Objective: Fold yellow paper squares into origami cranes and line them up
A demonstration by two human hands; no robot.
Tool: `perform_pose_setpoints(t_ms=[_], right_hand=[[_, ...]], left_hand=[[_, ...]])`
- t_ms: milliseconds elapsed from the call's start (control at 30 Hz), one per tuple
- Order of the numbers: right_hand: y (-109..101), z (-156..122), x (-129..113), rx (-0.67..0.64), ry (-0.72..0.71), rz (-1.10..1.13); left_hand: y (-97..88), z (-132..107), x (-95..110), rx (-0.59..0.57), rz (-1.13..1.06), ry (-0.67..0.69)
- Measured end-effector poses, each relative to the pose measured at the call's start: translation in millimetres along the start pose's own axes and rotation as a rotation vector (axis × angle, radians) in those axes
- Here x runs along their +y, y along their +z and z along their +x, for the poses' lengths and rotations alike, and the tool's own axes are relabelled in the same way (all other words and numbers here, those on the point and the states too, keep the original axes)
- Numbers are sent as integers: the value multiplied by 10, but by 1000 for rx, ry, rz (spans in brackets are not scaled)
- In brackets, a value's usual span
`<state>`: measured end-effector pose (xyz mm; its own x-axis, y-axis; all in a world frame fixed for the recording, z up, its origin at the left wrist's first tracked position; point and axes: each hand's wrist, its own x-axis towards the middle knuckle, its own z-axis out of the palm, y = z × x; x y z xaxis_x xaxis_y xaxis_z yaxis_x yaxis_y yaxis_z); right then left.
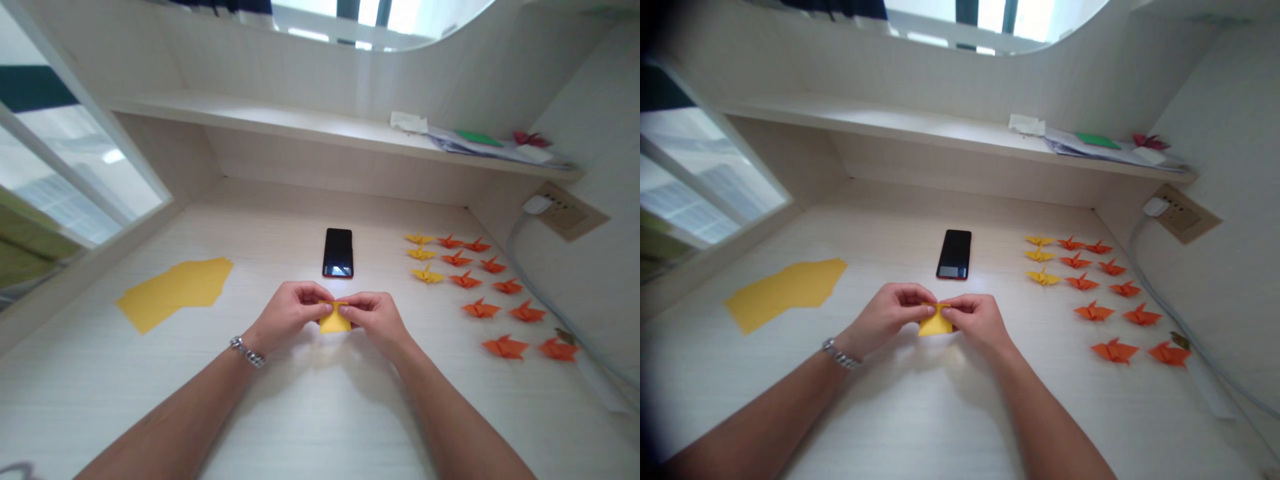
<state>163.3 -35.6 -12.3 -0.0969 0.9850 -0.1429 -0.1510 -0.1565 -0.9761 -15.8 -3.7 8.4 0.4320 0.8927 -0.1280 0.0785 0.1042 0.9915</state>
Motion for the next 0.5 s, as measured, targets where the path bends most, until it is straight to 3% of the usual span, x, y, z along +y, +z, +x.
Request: perform_pose_setpoints(t_ms=[500], right_hand=[[50, -53, -78, 22, -47, 70]], left_hand=[[-34, -24, 52, 11, 22, 77]])
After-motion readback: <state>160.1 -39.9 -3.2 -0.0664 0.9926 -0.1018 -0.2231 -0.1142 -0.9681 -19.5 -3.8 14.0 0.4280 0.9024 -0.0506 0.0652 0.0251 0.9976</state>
